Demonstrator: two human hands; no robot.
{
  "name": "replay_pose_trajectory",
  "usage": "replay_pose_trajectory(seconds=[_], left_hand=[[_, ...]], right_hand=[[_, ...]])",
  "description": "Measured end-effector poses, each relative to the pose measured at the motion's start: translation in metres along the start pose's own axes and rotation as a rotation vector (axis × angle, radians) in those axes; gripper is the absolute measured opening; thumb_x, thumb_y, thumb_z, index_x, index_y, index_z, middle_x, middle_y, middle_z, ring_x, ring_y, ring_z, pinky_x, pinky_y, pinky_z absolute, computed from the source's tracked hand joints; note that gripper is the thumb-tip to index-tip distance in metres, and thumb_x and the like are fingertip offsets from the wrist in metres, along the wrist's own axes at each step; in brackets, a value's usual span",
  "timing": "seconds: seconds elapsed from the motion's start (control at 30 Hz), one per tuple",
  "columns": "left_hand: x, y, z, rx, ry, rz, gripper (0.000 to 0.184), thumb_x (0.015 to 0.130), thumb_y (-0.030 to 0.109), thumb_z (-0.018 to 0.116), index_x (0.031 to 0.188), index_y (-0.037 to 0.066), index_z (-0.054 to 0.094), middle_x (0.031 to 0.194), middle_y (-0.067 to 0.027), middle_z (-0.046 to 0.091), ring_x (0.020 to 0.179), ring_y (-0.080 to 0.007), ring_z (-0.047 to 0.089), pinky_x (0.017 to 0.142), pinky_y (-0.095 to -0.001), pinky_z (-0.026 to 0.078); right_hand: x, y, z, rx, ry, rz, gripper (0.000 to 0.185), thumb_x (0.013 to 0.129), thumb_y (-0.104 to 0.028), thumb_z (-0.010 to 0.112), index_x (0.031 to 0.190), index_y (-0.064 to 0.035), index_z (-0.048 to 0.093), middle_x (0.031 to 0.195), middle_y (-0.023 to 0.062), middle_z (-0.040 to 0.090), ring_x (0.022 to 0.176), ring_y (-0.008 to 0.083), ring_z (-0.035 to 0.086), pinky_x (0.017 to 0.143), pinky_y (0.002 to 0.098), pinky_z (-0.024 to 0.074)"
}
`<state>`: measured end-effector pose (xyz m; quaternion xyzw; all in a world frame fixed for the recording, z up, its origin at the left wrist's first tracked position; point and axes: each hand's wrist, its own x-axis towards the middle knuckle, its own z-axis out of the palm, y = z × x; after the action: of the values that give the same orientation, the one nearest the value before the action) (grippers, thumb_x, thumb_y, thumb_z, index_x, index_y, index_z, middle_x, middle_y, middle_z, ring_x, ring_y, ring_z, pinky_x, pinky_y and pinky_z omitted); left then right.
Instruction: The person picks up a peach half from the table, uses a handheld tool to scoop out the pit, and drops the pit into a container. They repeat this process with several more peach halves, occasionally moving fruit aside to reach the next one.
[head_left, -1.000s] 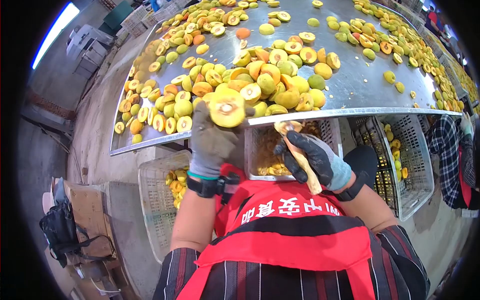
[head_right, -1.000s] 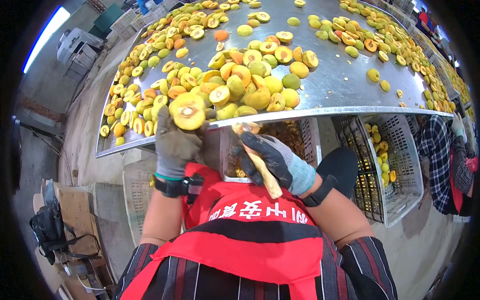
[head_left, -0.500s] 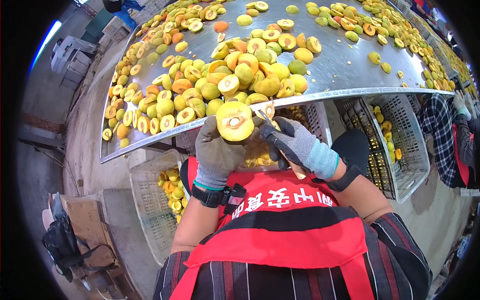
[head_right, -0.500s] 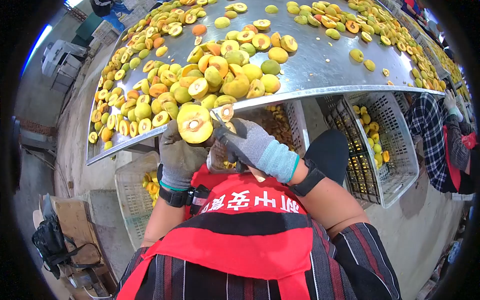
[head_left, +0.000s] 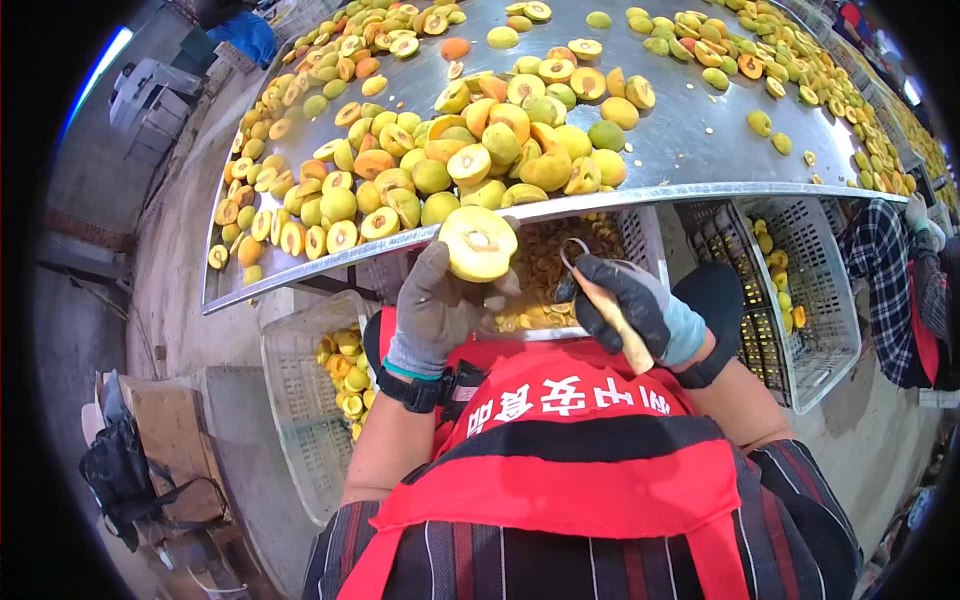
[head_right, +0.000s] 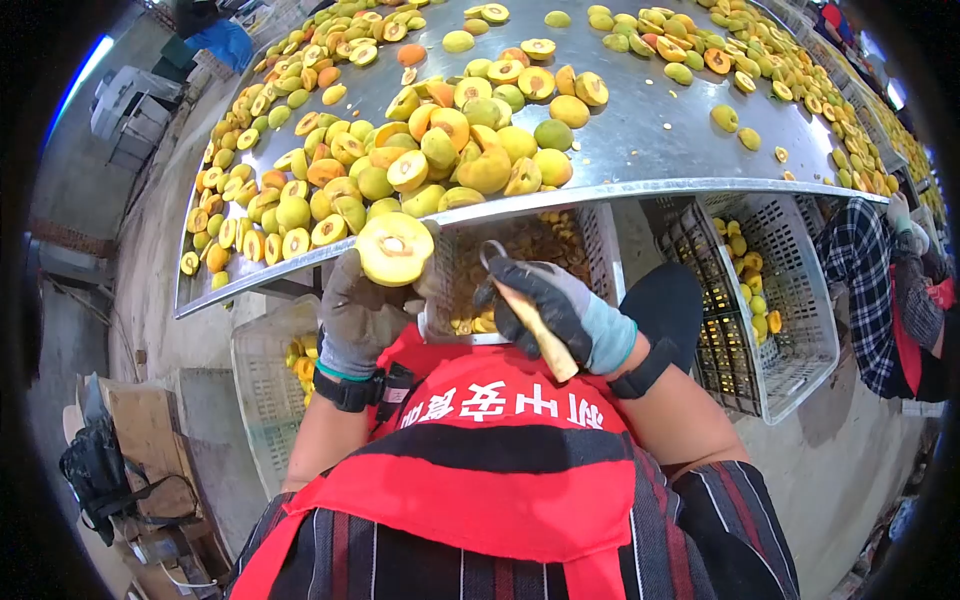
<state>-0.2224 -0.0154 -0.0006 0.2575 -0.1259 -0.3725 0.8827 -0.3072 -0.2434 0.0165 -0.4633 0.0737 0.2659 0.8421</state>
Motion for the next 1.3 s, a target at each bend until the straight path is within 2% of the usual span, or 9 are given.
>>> replay_pose_trajectory(seconds=[0.27,0.33,0.6,0.93,1.0,1.07,1.13,1.2,1.3], left_hand=[[0.011,-0.021,0.016,-0.128,0.193,0.008,0.061,0.089,0.052,0.039,0.124,0.001,0.042,0.116,-0.0178,0.053,0.105,-0.0296,0.055,0.075,-0.0423,0.053],[0.011,-0.020,0.027,-0.099,0.168,0.025,0.061,0.089,0.052,0.038,0.123,0.002,0.043,0.114,-0.0165,0.054,0.102,-0.0274,0.056,0.071,-0.0385,0.054],[0.007,-0.024,0.038,0.169,0.254,0.082,0.061,0.091,0.053,0.032,0.121,0.002,0.044,0.112,-0.0138,0.055,0.093,-0.0206,0.060,0.062,-0.0268,0.055],[0.005,-0.025,0.044,0.653,0.306,0.180,0.041,0.089,0.031,0.045,0.114,-0.001,0.049,0.103,-0.0098,0.057,0.092,-0.0168,0.056,0.078,-0.0283,0.046],[0.005,-0.021,0.049,0.637,0.333,0.222,0.036,0.088,0.027,0.048,0.108,-0.002,0.053,0.096,-0.0083,0.058,0.086,-0.0137,0.055,0.073,-0.0258,0.046],[0.005,-0.003,0.051,1.224,0.085,0.248,0.032,0.087,0.025,0.048,0.103,-0.002,0.057,0.091,-0.0066,0.059,0.085,-0.0129,0.055,0.074,-0.0251,0.045],[0.011,-0.002,0.042,0.977,0.165,0.010,0.031,0.087,0.023,0.047,0.101,-0.003,0.058,0.090,-0.0060,0.060,0.083,-0.0119,0.054,0.075,-0.0251,0.044],[0.014,-0.005,0.042,0.896,0.160,0.141,0.031,0.087,0.022,0.047,0.101,-0.003,0.059,0.093,-0.0070,0.060,0.083,-0.0125,0.055,0.077,-0.0261,0.044],[0.016,-0.005,0.051,0.922,0.144,0.242,0.030,0.086,0.020,0.046,0.100,-0.004,0.059,0.095,-0.0080,0.061,0.086,-0.0145,0.056,0.078,-0.0269,0.044]], right_hand=[[-0.003,-0.027,0.039,-0.781,0.155,-0.319,0.036,0.087,-0.035,0.053,0.105,-0.0037,0.052,0.076,0.0136,0.056,0.064,0.0224,0.059,0.056,0.0340,0.0488],[0.001,-0.028,0.039,-1.570,0.128,-0.873,0.037,0.085,-0.036,0.054,0.107,-0.0071,0.053,0.090,0.0187,0.054,0.074,0.0299,0.059,0.063,0.0396,0.0488],[0.014,-0.021,0.043,-1.333,0.079,-0.575,0.035,0.082,-0.034,0.055,0.107,-0.0086,0.054,0.096,0.0202,0.052,0.081,0.0356,0.057,0.068,0.0419,0.0483],[0.037,0.013,0.033,-1.337,0.093,-0.554,0.022,0.082,-0.017,0.051,0.098,-0.0025,0.053,0.097,0.0197,0.050,0.085,0.0335,0.054,0.069,0.0405,0.0475],[0.038,0.020,0.027,-1.455,0.073,-0.494,0.029,0.084,-0.024,0.051,0.099,0.0003,0.050,0.081,0.0229,0.058,0.073,0.0379,0.058,0.066,0.0437,0.0473],[0.030,0.011,0.033,-1.458,0.070,-0.425,0.029,0.083,-0.025,0.052,0.098,-0.0002,0.051,0.081,0.0229,0.058,0.074,0.0378,0.058,0.066,0.0439,0.0473],[0.027,0.011,0.035,-1.462,0.065,-0.353,0.028,0.082,-0.025,0.052,0.096,-0.0007,0.051,0.080,0.0230,0.058,0.075,0.0377,0.058,0.066,0.0442,0.0473],[0.033,0.016,0.037,-1.501,-0.083,-0.667,0.019,0.081,-0.016,0.052,0.096,-0.0047,0.053,0.095,0.0161,0.053,0.084,0.0309,0.056,0.072,0.0390,0.0472],[0.033,0.013,0.044,-1.225,-0.078,-0.544,0.018,0.081,-0.015,0.052,0.095,-0.0041,0.052,0.091,0.0157,0.055,0.083,0.0310,0.056,0.073,0.0392,0.0471]])
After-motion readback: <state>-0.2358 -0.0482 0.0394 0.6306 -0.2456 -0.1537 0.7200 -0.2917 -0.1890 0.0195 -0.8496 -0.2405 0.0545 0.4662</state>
